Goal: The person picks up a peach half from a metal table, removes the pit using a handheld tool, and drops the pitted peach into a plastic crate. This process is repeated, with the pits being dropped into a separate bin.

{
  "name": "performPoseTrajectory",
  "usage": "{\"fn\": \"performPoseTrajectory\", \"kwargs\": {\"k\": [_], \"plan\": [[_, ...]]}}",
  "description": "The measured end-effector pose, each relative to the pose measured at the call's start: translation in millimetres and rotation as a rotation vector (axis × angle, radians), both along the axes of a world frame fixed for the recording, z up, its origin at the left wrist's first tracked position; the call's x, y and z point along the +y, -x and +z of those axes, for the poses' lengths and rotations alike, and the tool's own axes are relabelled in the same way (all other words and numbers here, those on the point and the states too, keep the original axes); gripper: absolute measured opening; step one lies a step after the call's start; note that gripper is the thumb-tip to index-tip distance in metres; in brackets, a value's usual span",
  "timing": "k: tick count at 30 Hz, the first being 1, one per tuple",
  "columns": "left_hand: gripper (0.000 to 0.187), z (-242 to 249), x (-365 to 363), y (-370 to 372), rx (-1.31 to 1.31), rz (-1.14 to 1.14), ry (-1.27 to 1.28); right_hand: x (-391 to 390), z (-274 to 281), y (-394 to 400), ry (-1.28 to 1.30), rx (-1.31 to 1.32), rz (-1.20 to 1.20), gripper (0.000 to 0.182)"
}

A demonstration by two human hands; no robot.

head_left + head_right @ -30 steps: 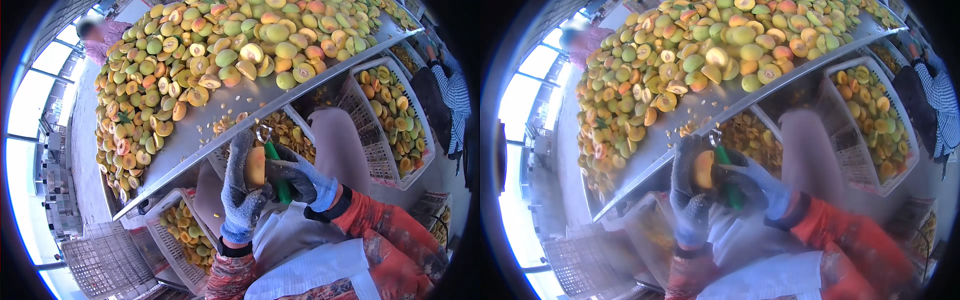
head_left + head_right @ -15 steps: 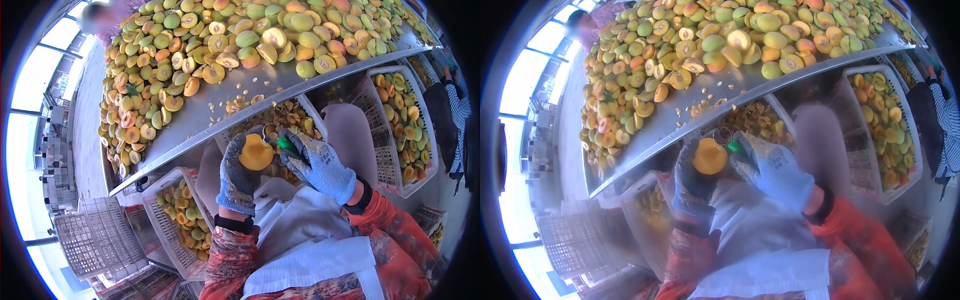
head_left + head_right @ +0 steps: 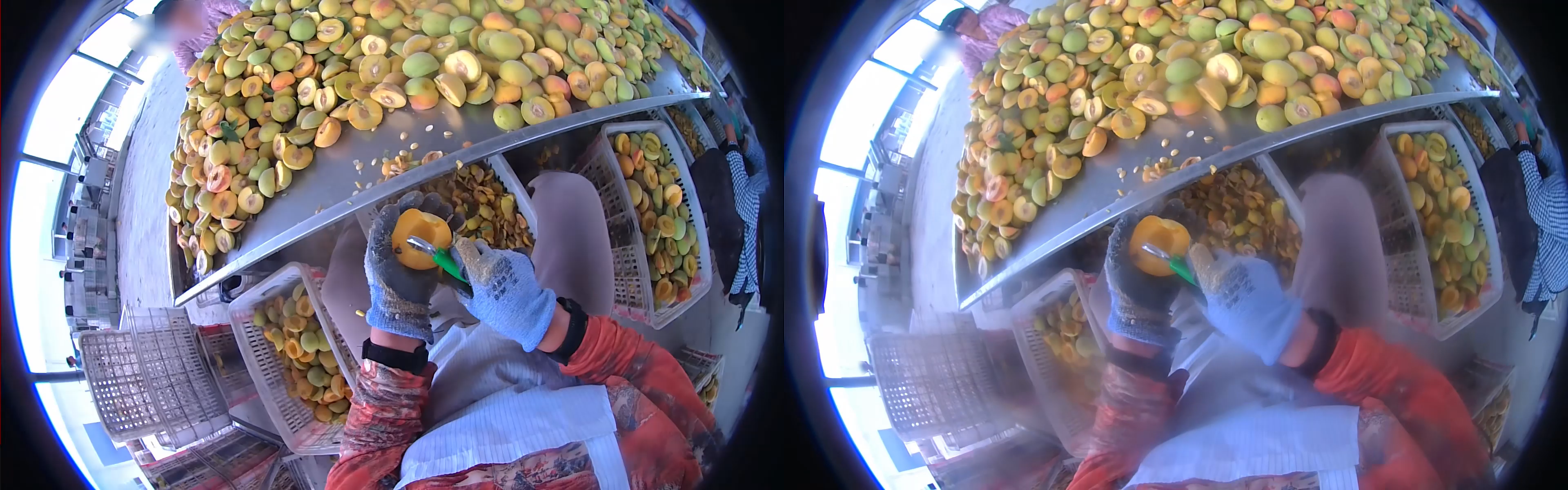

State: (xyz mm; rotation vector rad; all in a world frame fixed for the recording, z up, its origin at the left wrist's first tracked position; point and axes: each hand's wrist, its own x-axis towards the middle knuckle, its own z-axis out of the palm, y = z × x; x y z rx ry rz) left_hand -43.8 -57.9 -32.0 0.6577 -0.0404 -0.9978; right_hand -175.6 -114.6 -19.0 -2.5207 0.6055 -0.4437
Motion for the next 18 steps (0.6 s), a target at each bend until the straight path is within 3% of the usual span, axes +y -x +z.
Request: {"fn": "performPoseTrajectory", "kwargs": {"k": [2, 7, 8, 9, 11, 13, 14, 15, 17, 18], "plan": [[0.035, 1.6, 1.8, 1.5, 0.014, -0.002, 0.085, 3.9, 3.6, 0.7, 0.002, 0.015, 0.021, 0.028], [0.032, 9.4, 5.0, 7.1, -0.036, 0.068, -0.046, 9.2, -3.7, 7.7, 0.144, 0.004, 0.097, 0.027], [0.031, 2.7, 8.9, 9.6, -0.392, 0.113, -0.167, 9.7, -4.2, 8.9, 0.109, 0.011, 0.149, 0.029], [0.031, 6.4, 9.9, 11.9, -0.394, 0.110, -0.159, 10.1, -4.4, 10.5, 0.073, 0.019, 0.200, 0.031], [0.031, 18.7, 10.3, 13.4, -0.134, 0.088, -0.103, 8.2, -3.4, 8.0, 0.010, -0.016, 0.196, 0.033], [0.032, 29.7, 14.5, 12.2, -0.281, 0.101, -0.121, 1.4, 10.2, -4.1, -0.627, -0.108, 0.298, 0.034], [0.030, 44.2, 18.3, 11.8, -0.597, 0.142, -0.233, -15.2, 30.4, -3.9, -1.255, 0.203, 0.327, 0.034], [0.028, 53.5, 23.9, 7.3, -0.916, 0.184, -0.344, -18.8, 29.3, -5.4, -1.258, 0.194, 0.333, 0.034], [0.025, 11.5, 66.5, -47.2, -1.408, 0.248, -0.603, -28.1, 23.1, -3.1, -1.499, -0.024, 0.339, 0.034], [0.025, 12.9, 86.6, -68.2, -0.997, 0.175, -0.622, -33.8, -7.5, -5.2, -1.042, -0.279, 0.378, 0.041]]}}
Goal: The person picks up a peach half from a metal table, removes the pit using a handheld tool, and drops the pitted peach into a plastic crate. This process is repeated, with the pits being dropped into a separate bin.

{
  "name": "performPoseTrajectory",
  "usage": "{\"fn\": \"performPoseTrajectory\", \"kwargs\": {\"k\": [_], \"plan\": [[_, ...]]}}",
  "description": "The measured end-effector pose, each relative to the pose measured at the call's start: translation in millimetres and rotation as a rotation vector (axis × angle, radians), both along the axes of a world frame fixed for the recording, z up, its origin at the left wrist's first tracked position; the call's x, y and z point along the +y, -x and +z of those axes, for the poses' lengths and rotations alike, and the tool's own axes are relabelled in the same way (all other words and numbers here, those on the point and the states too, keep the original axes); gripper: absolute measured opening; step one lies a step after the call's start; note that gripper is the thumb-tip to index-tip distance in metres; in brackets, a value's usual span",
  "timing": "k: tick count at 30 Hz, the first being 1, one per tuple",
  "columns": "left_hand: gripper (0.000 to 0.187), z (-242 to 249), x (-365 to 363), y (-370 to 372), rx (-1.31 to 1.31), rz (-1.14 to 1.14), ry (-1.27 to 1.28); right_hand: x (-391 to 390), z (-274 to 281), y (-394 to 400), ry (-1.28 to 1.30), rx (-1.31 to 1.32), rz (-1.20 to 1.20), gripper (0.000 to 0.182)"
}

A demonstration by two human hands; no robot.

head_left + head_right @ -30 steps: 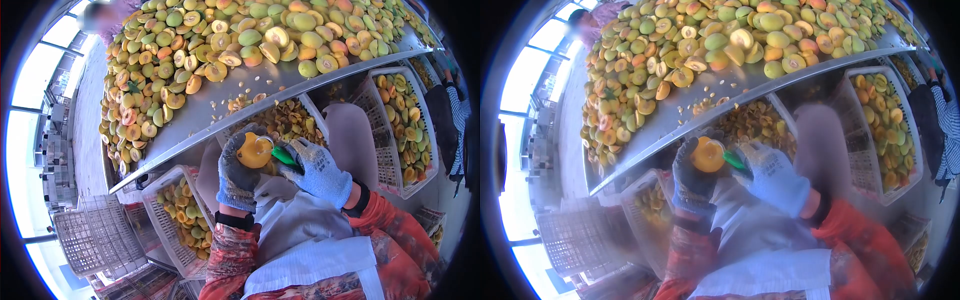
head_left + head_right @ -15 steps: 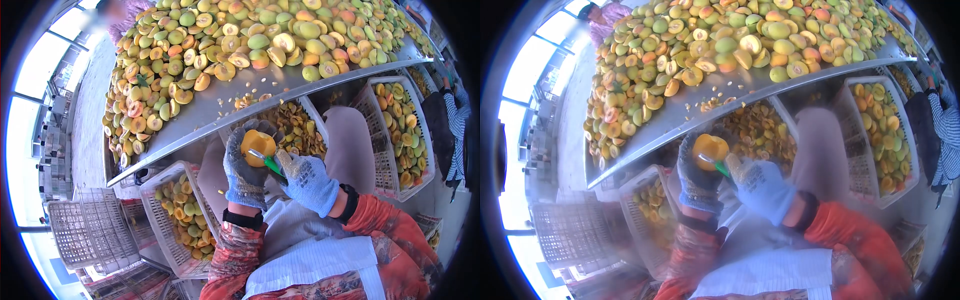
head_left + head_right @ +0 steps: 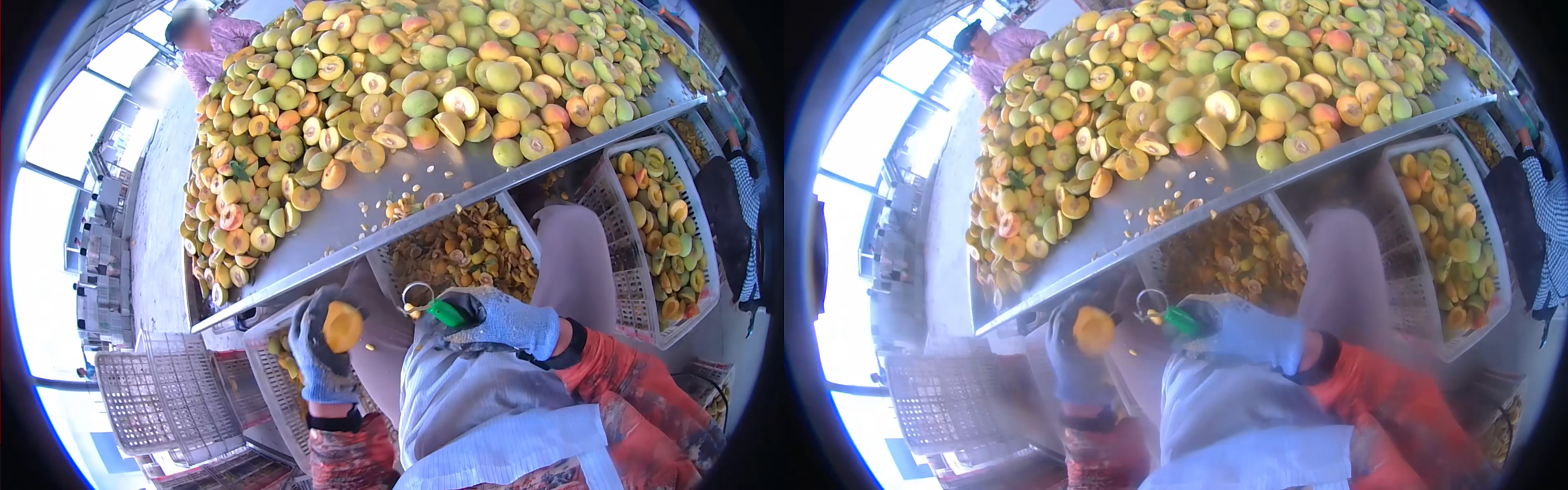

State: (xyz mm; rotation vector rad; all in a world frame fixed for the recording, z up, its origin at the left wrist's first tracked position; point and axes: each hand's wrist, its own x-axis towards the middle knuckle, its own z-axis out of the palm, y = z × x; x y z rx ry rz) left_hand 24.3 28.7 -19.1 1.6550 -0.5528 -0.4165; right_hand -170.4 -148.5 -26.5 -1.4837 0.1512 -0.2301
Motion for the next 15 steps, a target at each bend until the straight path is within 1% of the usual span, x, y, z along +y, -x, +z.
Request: {"fn": "performPoseTrajectory", "kwargs": {"k": [1, 2, 3, 5, 6, 7, 8, 9, 10, 11, 12, 13, 15], "plan": [[0.028, 1.9, 22.0, -21.2, 0.405, 0.051, 0.027, -8.6, -10.6, 3.3, -0.013, -0.017, -0.010, 0.041], [0.031, -26.8, 61.6, -58.1, 0.049, -0.010, -0.330, -17.4, -19.8, 6.6, 0.427, 0.133, -0.143, 0.043], [0.034, -24.6, 59.4, -70.3, -0.313, -0.070, -0.680, -23.6, -28.5, 9.2, 0.860, 0.299, -0.274, 0.046], [0.042, -27.4, 49.1, -92.1, -0.026, 0.099, -0.518, -35.0, -39.8, 7.4, 0.804, 0.282, -0.321, 0.048], [0.046, -27.3, 23.5, -99.4, -0.014, 0.147, -0.313, -37.8, -42.6, 5.8, 0.792, 0.287, -0.322, 0.046], [0.051, 8.0, -34.7, -78.6, -0.128, 0.132, -0.397, -41.2, -46.4, 5.4, 0.784, 0.291, -0.324, 0.045], [0.054, 13.1, -71.4, -88.1, -0.301, 0.058, -0.559, -41.2, -72.6, 2.9, 0.580, 0.175, -0.392, 0.044], [0.058, 2.1, -104.5, -100.8, -0.380, -0.044, -0.444, -44.7, -72.3, 3.2, 0.571, 0.176, -0.407, 0.044], [0.063, 14.7, -152.4, -87.1, -0.573, -0.106, -0.479, -49.6, -67.1, 4.8, 0.625, 0.212, -0.368, 0.045], [0.067, 12.8, -186.9, -91.9, -0.825, -0.200, -0.516, -53.6, -61.9, 6.5, 0.677, 0.251, -0.331, 0.046], [0.072, -5.1, -218.4, -102.3, -0.946, -0.250, -0.412, -56.7, -57.7, 6.1, 0.649, 0.249, -0.343, 0.047], [0.074, -12.0, -247.3, -99.2, -1.090, -0.244, -0.539, -57.6, -54.6, 7.3, 0.643, 0.259, -0.364, 0.047], [0.074, -25.0, -281.9, -91.1, -1.147, -0.329, -0.816, -56.9, -45.9, 11.1, 0.688, 0.370, -0.372, 0.047]]}}
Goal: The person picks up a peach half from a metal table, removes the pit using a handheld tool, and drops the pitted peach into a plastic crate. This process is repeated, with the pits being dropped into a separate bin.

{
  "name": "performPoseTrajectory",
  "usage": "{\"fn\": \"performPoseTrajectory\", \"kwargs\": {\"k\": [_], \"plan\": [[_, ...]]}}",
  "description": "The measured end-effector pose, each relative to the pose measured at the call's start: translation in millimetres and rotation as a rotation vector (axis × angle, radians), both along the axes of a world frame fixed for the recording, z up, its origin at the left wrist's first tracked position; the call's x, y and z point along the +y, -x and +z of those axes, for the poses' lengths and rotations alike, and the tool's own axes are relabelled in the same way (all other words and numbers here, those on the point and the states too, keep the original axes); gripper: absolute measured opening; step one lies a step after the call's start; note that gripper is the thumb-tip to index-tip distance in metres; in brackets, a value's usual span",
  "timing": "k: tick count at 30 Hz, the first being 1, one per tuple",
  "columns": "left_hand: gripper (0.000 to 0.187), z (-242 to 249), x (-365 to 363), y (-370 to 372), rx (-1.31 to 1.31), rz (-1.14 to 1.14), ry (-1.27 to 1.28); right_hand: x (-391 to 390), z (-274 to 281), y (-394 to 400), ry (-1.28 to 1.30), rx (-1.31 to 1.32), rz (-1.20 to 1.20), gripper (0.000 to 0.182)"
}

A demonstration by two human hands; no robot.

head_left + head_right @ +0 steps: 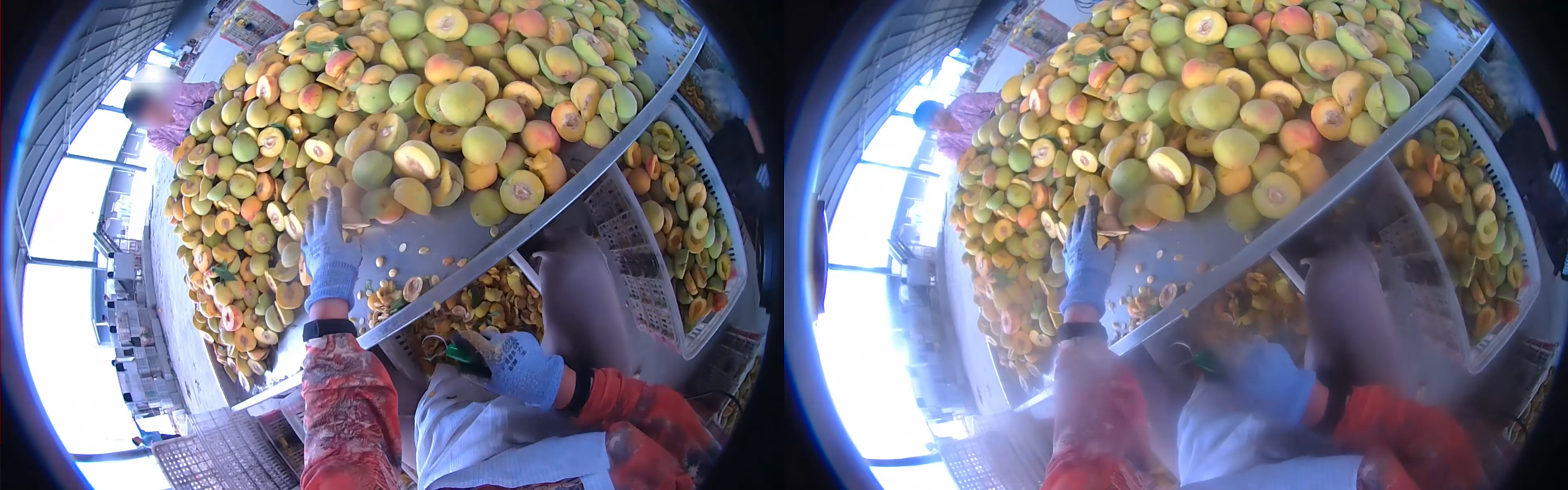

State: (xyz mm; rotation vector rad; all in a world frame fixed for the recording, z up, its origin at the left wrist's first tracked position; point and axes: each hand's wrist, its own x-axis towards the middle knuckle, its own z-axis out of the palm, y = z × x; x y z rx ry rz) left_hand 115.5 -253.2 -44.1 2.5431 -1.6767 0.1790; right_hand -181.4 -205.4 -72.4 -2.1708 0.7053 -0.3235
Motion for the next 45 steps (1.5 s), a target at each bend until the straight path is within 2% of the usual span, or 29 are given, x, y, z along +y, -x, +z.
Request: {"fn": "performPoseTrajectory", "kwargs": {"k": [1, 2, 4, 5, 6, 8, 10, 11, 12, 15, 16, 17, 19, 20, 22, 23, 25, 28, 29, 30, 32, 34, 35, 37, 38, 40, 44, 45], "plan": [[0.066, -3.9, -9.9, 0.1, -0.006, 0.033, -0.110, -4.9, 13.5, -0.2, -0.118, -0.045, -0.028, 0.048], [0.066, -5.4, -14.1, -0.9, 0.000, 0.024, -0.115, -6.7, 12.8, 1.7, -0.122, -0.039, -0.037, 0.048], [0.056, -2.5, -11.4, -2.6, 0.103, 0.291, -0.158, -4.3, 11.7, 5.0, -0.174, -0.131, 0.027, 0.050], [0.046, -12.2, 5.6, -14.2, 0.193, 0.217, 0.029, -3.9, 13.9, 6.2, -0.178, -0.130, 0.038, 0.050], [0.046, -7.0, 21.6, -11.3, 0.189, 0.233, 0.035, -6.3, 17.8, 6.8, -0.202, -0.209, 0.034, 0.049], [0.045, 14.2, 57.9, 8.6, 1.256, 0.293, 0.563, -4.3, 22.1, 3.9, -0.227, -0.293, 0.056, 0.048], [0.045, 42.0, 91.5, 51.3, 1.786, 0.205, 0.847, 2.1, 25.4, -1.7, -0.200, -0.258, -0.019, 0.047], [0.048, 43.8, 112.6, 63.0, 1.921, 0.249, 0.898, 5.3, 34.2, -4.6, -0.237, -0.281, 0.003, 0.047], [0.049, 42.8, 128.8, 67.0, 2.058, 0.247, 0.799, 11.3, 38.8, -8.8, -0.237, -0.271, 0.025, 0.047], [0.046, 36.3, 163.3, 102.9, 2.042, 0.192, 0.865, 29.4, 57.1, -19.6, 0.059, -0.427, -0.036, 0.029], [0.044, 35.1, 171.5, 112.7, 2.144, 0.267, 0.921, 34.8, 61.5, -20.4, 0.067, -0.412, -0.026, 0.029], [0.042, 34.2, 179.3, 120.9, 2.244, 0.343, 0.976, 40.1, 65.0, -20.4, 0.184, -0.354, 0.004, 0.026], [0.040, 30.4, 193.4, 130.7, 2.260, 0.380, 1.007, 50.9, 73.2, -20.6, 0.365, -0.310, 0.034, 0.022], [0.039, 29.7, 199.0, 133.9, 2.263, 0.419, 1.023, 55.9, 74.9, -17.9, 0.376, -0.306, 0.045, 0.022], [0.037, 35.0, 206.5, 139.9, 2.181, 0.334, 1.042, 63.9, 76.0, -13.1, 0.300, -0.093, 0.156, 0.047], [0.036, 37.8, 209.7, 142.4, 2.180, 0.310, 1.057, 67.5, 78.6, -13.6, 0.308, -0.093, 0.163, 0.047], [0.035, 43.6, 214.4, 145.7, 2.179, 0.281, 1.075, 73.4, 83.5, -14.5, 0.357, -0.178, 0.099, 0.029], [0.037, 51.7, 218.5, 151.6, 2.167, 0.286, 1.050, 78.3, 85.4, -10.5, 0.326, -0.137, 0.124, 0.035], [0.038, 54.5, 221.3, 155.8, 1.968, 0.230, 1.043, 80.7, 86.4, -9.4, 0.327, -0.136, 0.121, 0.035], [0.039, 57.2, 223.2, 159.8, 1.770, 0.178, 1.027, 83.6, 87.6, -7.9, 0.254, -0.086, 0.147, 0.035], [0.040, 61.4, 223.0, 167.9, 1.797, 0.230, 1.068, 90.6, 85.9, -4.5, 0.174, -0.031, 0.168, 0.035], [0.041, 68.2, 223.8, 177.3, 1.830, 0.281, 1.102, 96.9, 82.1, -0.1, -0.018, -0.157, 0.185, 0.034], [0.041, 74.2, 226.1, 183.0, 1.806, 0.308, 1.142, 98.1, 85.3, 1.2, -0.019, -0.153, 0.179, 0.034], [0.042, 87.6, 228.2, 190.5, 1.776, 0.326, 1.165, 102.0, 95.5, 2.2, -0.278, -0.180, 0.229, 0.030], [0.042, 86.9, 226.3, 193.2, 1.777, 0.323, 1.159, 103.3, 90.7, -0.8, -0.279, -0.182, 0.224, 0.030], [0.041, 84.7, 216.9, 202.0, 1.548, 0.293, 1.334, 100.3, 71.1, -7.9, -0.196, -0.469, 0.271, 0.028], [0.040, 72.4, 224.1, 196.8, 1.771, 0.322, 1.257, 98.6, 60.8, -3.7, -0.194, -0.417, 0.248, 0.029], [0.039, 76.3, 223.9, 200.3, 1.685, 0.326, 1.286, 99.7, 85.4, -0.6, -0.705, -0.260, 0.255, 0.030]]}}
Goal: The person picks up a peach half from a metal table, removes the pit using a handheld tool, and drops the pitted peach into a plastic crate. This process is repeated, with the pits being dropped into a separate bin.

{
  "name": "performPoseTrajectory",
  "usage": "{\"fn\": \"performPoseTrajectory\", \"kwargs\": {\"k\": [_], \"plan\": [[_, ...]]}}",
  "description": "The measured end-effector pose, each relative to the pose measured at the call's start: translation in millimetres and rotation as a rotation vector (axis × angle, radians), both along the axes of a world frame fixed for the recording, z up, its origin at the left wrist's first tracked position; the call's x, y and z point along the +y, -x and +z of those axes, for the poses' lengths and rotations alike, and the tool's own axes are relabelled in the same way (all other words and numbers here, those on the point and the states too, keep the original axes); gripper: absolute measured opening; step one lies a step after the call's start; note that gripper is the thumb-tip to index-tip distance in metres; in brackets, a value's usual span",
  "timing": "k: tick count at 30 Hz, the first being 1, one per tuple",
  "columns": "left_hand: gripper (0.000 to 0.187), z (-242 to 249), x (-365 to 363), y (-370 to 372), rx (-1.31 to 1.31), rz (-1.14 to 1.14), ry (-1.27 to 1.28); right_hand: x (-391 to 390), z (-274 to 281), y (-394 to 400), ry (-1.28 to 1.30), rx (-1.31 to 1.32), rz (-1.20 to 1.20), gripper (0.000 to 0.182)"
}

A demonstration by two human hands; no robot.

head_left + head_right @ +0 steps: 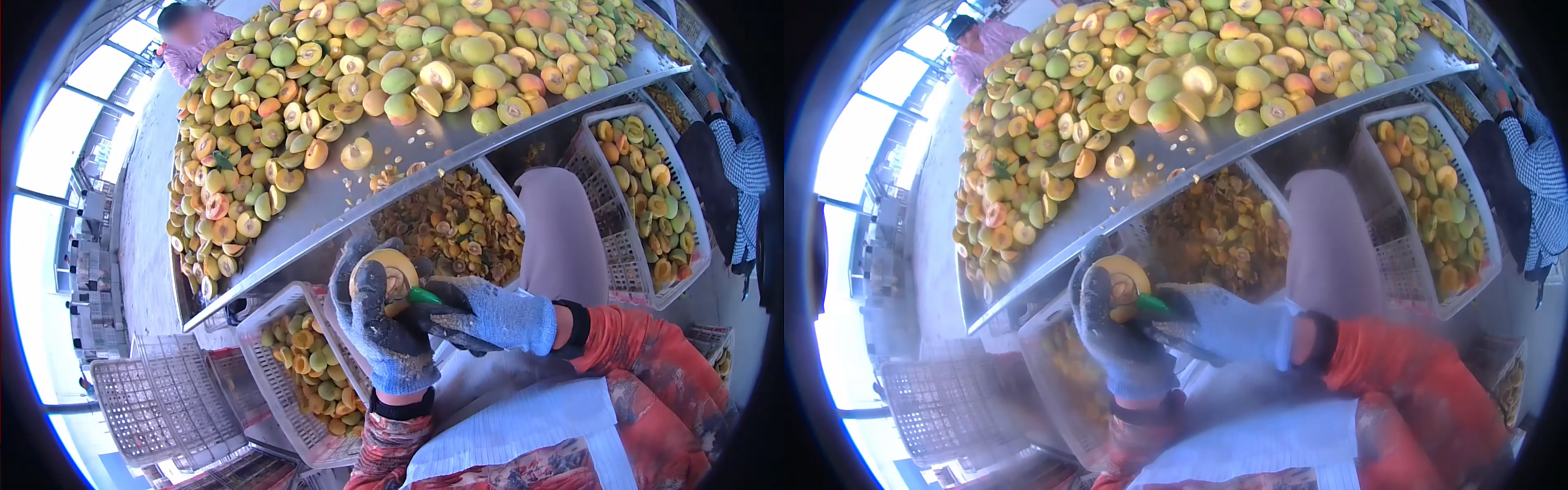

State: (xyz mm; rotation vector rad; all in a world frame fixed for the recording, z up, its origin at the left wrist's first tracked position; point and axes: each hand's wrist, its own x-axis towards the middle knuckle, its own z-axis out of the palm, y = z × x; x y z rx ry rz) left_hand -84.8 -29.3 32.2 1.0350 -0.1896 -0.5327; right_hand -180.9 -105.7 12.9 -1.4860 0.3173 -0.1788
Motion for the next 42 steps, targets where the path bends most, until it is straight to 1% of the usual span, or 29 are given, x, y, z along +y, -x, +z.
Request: {"fn": "performPoseTrajectory", "kwargs": {"k": [1, 2, 3, 5, 6, 7, 9, 10, 11, 13, 14, 15, 17, 19, 21, 25, 27, 28, 29, 31, 32, 33, 35, 36, 38, 39, 40, 41, 42], "plan": [[0.039, 2.7, -3.0, 1.4, -0.063, 0.051, -0.008, -1.0, 14.6, 0.2, -0.461, 0.194, 0.133, 0.031], [0.038, 0.9, -5.9, -1.1, -0.111, 0.060, -0.042, -1.7, 15.6, -1.2, -0.580, 0.187, 0.113, 0.034], [0.038, -8.7, -3.8, -6.9, -0.117, 0.062, -0.038, -6.5, 9.8, -2.4, -0.576, 0.182, 0.115, 0.034], [0.037, -33.2, -0.8, -22.0, 0.115, -0.075, -0.049, -26.3, -14.2, -5.9, -0.672, 0.228, 0.182, 0.041], [0.036, -34.4, -2.1, -25.4, 0.297, -0.150, 0.058, -32.8, -21.7, -6.1, -0.642, 0.235, 0.138, 0.043], [0.036, -39.1, -3.1, -29.1, 0.301, -0.156, 0.051, -28.4, -28.3, -5.2, -0.649, 0.236, 0.132, 0.043], [0.035, -50.5, -4.4, -38.1, 0.433, -0.217, 0.027, -13.6, -37.1, -5.0, 0.995, 0.176, -0.284, 0.041], [0.033, -53.4, -4.6, -39.1, 0.405, -0.243, 0.024, -7.8, -38.8, -2.7, 1.144, 0.184, -0.270, 0.045], [0.033, -55.9, -5.8, -35.6, 0.411, -0.247, 0.020, -4.3, -40.3, -1.2, 1.141, 0.191, -0.270, 0.045], [0.031, -48.6, -14.9, -21.4, -0.072, -0.056, -0.233, 1.2, -37.8, -1.4, 1.208, 0.223, -0.189, 0.050], [0.030, -54.4, -13.5, -21.8, -0.194, -0.025, -0.343, 1.4, -33.2, -0.6, 1.110, 0.205, -0.151, 0.055], [0.030, -57.5, -10.0, -20.1, -0.191, -0.035, -0.353, 3.5, -24.6, 0.2, 1.099, 0.214, -0.154, 0.055], [0.043, -61.0, -6.5, -17.2, -0.631, 0.086, -0.372, 3.2, -11.7, 0.3, 0.912, 0.303, 0.002, 0.047], [0.041, -52.6, -9.8, -8.2, -0.697, 0.110, -0.304, 3.0, -11.2, -0.9, 0.840, 0.273, 0.027, 0.045], [0.042, -32.9, -13.2, 4.1, -0.247, 0.225, -0.143, 5.2, -9.8, -3.7, 0.762, 0.238, 0.054, 0.042], [0.041, -34.6, -6.0, -1.7, -0.257, 0.222, -0.250, -1.8, -10.2, -8.1, 0.818, 0.290, 0.137, 0.037], [0.038, -47.6, -1.7, -7.1, 0.331, 0.108, -0.096, -5.3, -20.2, -6.2, 0.874, 0.307, 0.164, 0.036], [0.034, -54.7, -1.3, -5.2, -0.474, 0.033, -0.441, -9.7, -27.1, -5.3, 0.937, 0.248, 0.152, 0.045], [0.034, -60.7, -0.7, -6.7, -0.469, 0.031, -0.438, -13.5, -33.0, -4.0, 1.001, 0.193, 0.140, 0.054], [0.035, -55.0, 2.1, -4.3, 0.118, 0.067, -0.161, -7.3, -32.8, -6.3, 0.932, 0.246, 0.154, 0.059], [0.035, -44.2, 0.9, 3.5, -0.105, 0.072, -0.294, -5.7, -20.0, -7.1, 0.810, 0.266, 0.178, 0.048], [0.035, -45.8, 1.0, 4.8, -0.106, 0.073, -0.298, -4.4, -9.2, -8.8, 0.686, 0.283, 0.196, 0.038], [0.035, -49.6, 1.3, 6.7, -0.462, 0.178, -0.358, -1.6, -9.5, -10.0, 0.634, 0.328, 0.223, 0.040], [0.035, -47.4, 1.1, 7.8, -0.461, 0.174, -0.363, 0.9, -20.6, -8.6, 0.666, 0.307, 0.199, 0.041], [0.037, -40.3, 1.6, 7.9, 0.235, 0.193, -0.029, -1.0, -37.7, -3.3, 0.688, 0.286, 0.169, 0.041], [0.037, -40.4, 5.8, 3.6, 0.239, 0.192, -0.040, -8.3, -43.8, 0.8, 0.827, 0.252, 0.172, 0.050], [0.035, -40.1, 10.5, -3.9, 0.439, 0.037, 0.009, -11.3, -47.7, 3.7, 0.970, 0.215, 0.178, 0.060], [0.034, -40.1, 12.5, -7.7, 0.636, -0.121, 0.064, -10.1, -49.3, 5.4, 0.967, 0.217, 0.181, 0.060], [0.032, -36.4, 11.2, -4.9, 0.596, -0.111, 0.091, -9.0, -48.4, 6.9, 1.026, 0.204, 0.169, 0.058]]}}
